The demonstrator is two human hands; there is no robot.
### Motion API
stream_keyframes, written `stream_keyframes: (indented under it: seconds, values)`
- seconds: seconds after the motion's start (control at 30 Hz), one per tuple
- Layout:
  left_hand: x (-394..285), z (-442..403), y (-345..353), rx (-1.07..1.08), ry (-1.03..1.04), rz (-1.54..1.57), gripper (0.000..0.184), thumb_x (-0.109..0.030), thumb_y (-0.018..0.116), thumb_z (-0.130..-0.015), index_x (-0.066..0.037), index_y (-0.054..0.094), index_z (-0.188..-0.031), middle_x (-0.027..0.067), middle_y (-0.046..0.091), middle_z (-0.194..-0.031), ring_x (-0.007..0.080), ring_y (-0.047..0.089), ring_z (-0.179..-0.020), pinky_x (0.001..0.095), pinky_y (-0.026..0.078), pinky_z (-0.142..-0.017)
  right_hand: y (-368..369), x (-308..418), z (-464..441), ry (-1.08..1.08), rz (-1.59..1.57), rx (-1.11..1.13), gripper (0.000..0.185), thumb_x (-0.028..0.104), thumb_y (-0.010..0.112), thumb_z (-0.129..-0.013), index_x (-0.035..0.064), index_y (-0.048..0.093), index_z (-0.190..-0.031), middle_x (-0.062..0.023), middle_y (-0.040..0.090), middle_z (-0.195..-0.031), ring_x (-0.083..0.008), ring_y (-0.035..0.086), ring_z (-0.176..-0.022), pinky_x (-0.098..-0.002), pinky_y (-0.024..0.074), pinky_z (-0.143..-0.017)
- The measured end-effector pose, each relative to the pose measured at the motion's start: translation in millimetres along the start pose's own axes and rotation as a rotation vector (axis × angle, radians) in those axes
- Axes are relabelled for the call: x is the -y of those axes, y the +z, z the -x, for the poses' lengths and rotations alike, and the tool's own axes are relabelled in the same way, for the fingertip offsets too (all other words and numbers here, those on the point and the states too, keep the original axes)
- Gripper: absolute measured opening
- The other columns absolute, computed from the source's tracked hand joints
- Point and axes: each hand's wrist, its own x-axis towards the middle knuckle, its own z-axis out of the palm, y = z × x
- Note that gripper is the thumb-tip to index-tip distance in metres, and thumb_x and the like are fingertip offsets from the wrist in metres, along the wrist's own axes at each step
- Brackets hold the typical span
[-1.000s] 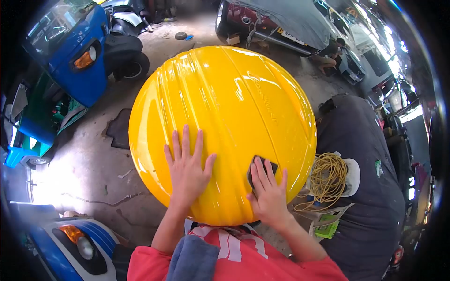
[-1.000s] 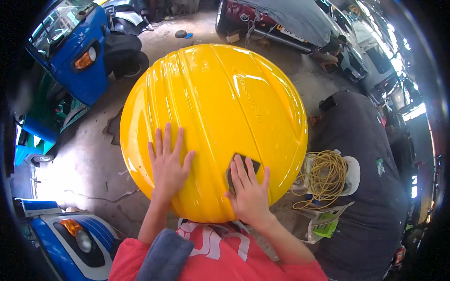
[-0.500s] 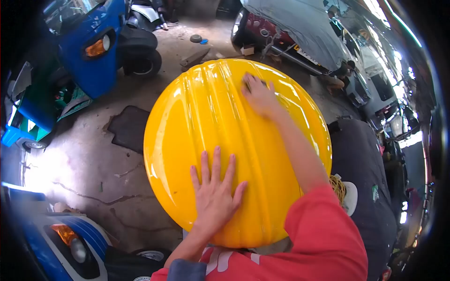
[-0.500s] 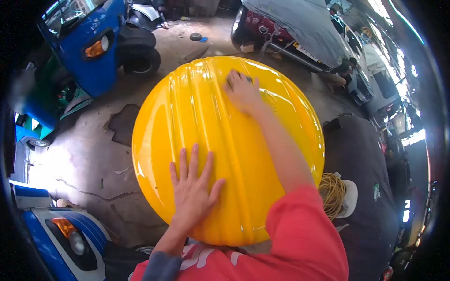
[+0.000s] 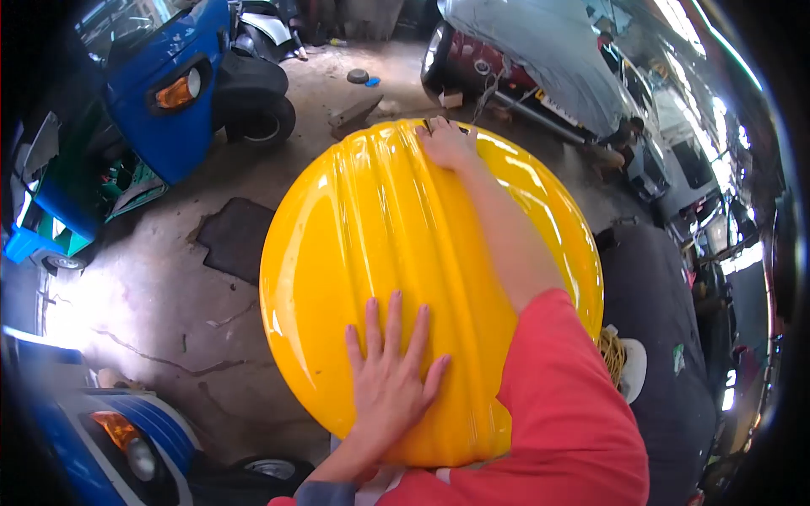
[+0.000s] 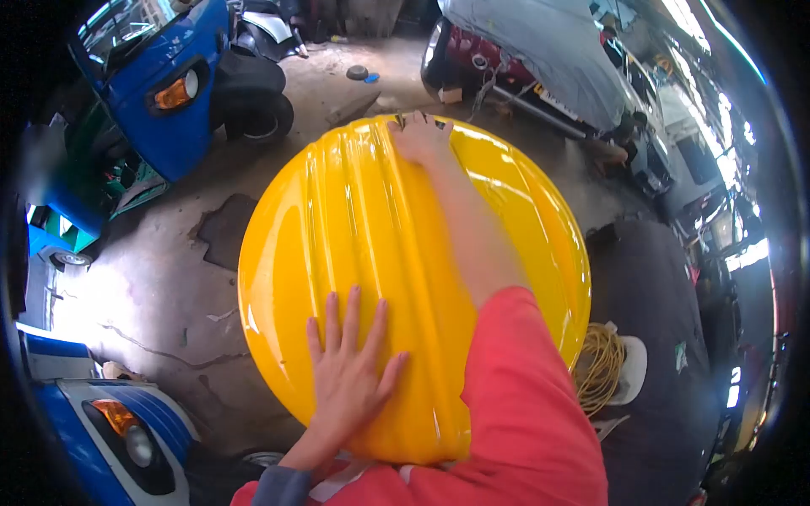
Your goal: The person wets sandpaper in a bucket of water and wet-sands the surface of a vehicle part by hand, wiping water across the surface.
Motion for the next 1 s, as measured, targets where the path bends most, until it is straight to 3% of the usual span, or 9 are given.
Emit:
stream_keyframes:
  seconds: [0.17,0.23,0.4,0.5,0.57,0.67,0.83,0.93,1.0]
  values:
    - [-1,-5,2,-0.015,0.016,-0.025,0.068,-0.045,0.059,-0.094,-0.014,0.045,-0.153,0.0183,0.023,-0.165,0.0419,0.015,-0.154,0.0613,0.009,-0.121,2,-33,194,-0.144,0.105,-0.228,0.062,0.046,0.039,-0.103,0.0057,0.041,-0.15,-0.0112,0.037,-0.159,-0.0317,0.036,-0.146,-0.0707,0.0192,-0.115]
    - [-1,-5,3,-0.025,0.021,-0.013,0.068,-0.045,0.06,-0.094,-0.014,0.045,-0.153,0.0178,0.023,-0.166,0.0414,0.014,-0.154,0.061,0.008,-0.121,2,-35,215,-0.135,0.109,-0.229,0.062,0.045,0.039,-0.103,0.0057,0.04,-0.151,-0.0111,0.037,-0.16,-0.0316,0.036,-0.146,-0.0707,0.0191,-0.115]
    - [-1,-7,3,-0.042,-0.016,-0.019,0.067,-0.044,0.06,-0.094,-0.014,0.045,-0.153,0.0165,0.022,-0.166,0.0399,0.014,-0.154,0.0604,0.008,-0.122,-13,-19,61,-0.103,-0.065,-0.012,0.058,0.044,0.038,-0.104,0.0081,0.043,-0.149,-0.0101,0.038,-0.159,-0.0276,0.034,-0.148,-0.0708,0.0157,-0.116]
    - [-5,-7,2,-0.029,-0.021,-0.021,0.067,-0.043,0.059,-0.095,-0.014,0.044,-0.153,0.0161,0.023,-0.166,0.0394,0.014,-0.154,0.0605,0.007,-0.122,-18,-8,20,-0.091,-0.099,0.094,0.059,0.043,0.032,-0.107,0.0088,0.034,-0.155,-0.0082,0.033,-0.163,-0.0266,0.028,-0.152,-0.0681,0.0106,-0.118]
    - [-5,-5,0,-0.043,-0.001,-0.036,0.067,-0.043,0.059,-0.095,-0.014,0.044,-0.153,0.0166,0.023,-0.166,0.04,0.014,-0.154,0.0604,0.007,-0.121,-40,-1,64,-0.203,-0.054,0.229,0.057,0.04,0.035,-0.107,0.0085,0.035,-0.154,-0.0088,0.034,-0.163,-0.0279,0.031,-0.15,-0.068,0.0134,-0.118]
    - [-5,-5,1,-0.041,0.011,-0.04,0.067,-0.043,0.059,-0.095,-0.014,0.043,-0.154,0.017,0.023,-0.166,0.0401,0.013,-0.154,0.0604,0.007,-0.121,-15,-26,206,-0.447,0.013,-0.141,0.056,0.033,0.05,-0.101,0.0063,0.041,-0.149,-0.0113,0.039,-0.159,-0.0309,0.033,-0.148,-0.0696,0.0196,-0.114]
    - [-2,-7,6,-0.042,0.032,-0.061,0.068,-0.042,0.059,-0.095,-0.014,0.042,-0.154,0.0172,0.021,-0.167,0.0401,0.012,-0.155,0.0609,0.007,-0.121,-42,-22,457,-0.239,-0.087,0.083,0.08,0.035,0.067,-0.086,0.0059,0.037,-0.154,-0.0085,0.032,-0.164,-0.0304,0.03,-0.151,-0.073,0.013,-0.113]
    - [-1,-7,9,-0.047,0.049,-0.098,0.068,-0.043,0.058,-0.096,-0.014,0.041,-0.155,0.017,0.021,-0.167,0.0403,0.012,-0.155,0.0614,0.007,-0.121,-37,-21,486,-0.192,-0.03,0.075,0.081,0.038,0.067,-0.086,0.006,0.037,-0.154,-0.008,0.03,-0.165,-0.0307,0.03,-0.151,-0.0751,0.0125,-0.112]
    - [2,-6,12,-0.051,0.078,-0.127,0.068,-0.043,0.058,-0.096,-0.015,0.041,-0.155,0.0169,0.02,-0.167,0.0405,0.012,-0.155,0.0617,0.007,-0.121,-40,-23,439,-0.187,-0.012,-0.023,0.076,0.039,0.064,-0.089,0.0054,0.039,-0.153,-0.0083,0.033,-0.163,-0.0303,0.033,-0.149,-0.0738,0.0178,-0.112]
